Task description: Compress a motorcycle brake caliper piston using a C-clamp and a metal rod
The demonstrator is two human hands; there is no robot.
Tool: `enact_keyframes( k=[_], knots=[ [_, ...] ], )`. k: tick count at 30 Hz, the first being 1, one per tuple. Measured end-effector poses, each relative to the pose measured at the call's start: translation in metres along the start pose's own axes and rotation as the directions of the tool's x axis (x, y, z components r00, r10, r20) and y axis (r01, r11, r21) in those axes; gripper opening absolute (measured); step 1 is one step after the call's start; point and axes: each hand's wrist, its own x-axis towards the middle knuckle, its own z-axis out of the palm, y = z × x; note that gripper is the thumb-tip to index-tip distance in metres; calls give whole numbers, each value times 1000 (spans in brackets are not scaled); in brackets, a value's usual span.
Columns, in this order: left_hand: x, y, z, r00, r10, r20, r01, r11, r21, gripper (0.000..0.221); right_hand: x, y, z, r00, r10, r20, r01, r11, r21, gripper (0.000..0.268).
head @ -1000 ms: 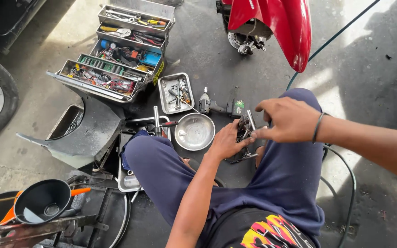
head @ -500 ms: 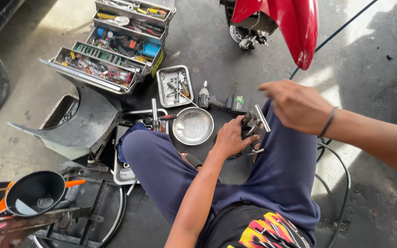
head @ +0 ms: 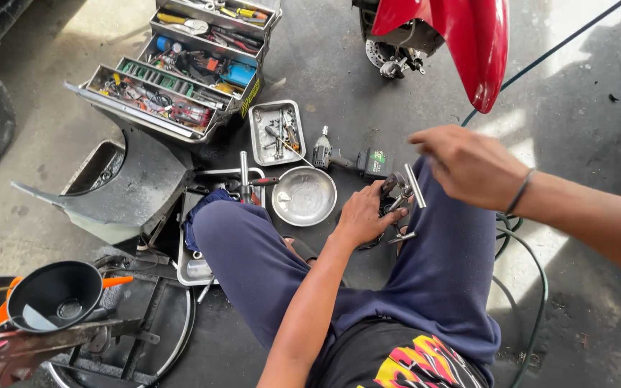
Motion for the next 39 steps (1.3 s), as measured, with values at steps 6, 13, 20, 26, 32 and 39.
enact_keyframes(
  k=[6,13,20,26,32,39],
  knots=[
    [-2,10,2,999,24,34,-25,1000,18,72,8,-27,2,951,97,292,-108,994,21,34],
    [-2,11,2,1000,0,24,-2,999,53,72,4,-41,-12,888,269,373,-229,962,-147,79],
    [2,10,1,999,43,0,-43,999,0,67,6,-6,19,925,-357,129,360,933,7,27],
    [0,6,-4,1000,6,-29,-7,1000,-14,67,13,-18,-14,986,-40,159,17,989,148,44],
    [-1,4,-2,1000,15,-3,-15,1000,-21,67,14,-2,11,936,-322,143,310,945,101,19],
    [1,1,-5,1000,5,-30,-6,1000,-5,70,16,1,-1,1000,-7,31,6,1000,27,45]
  ],
)
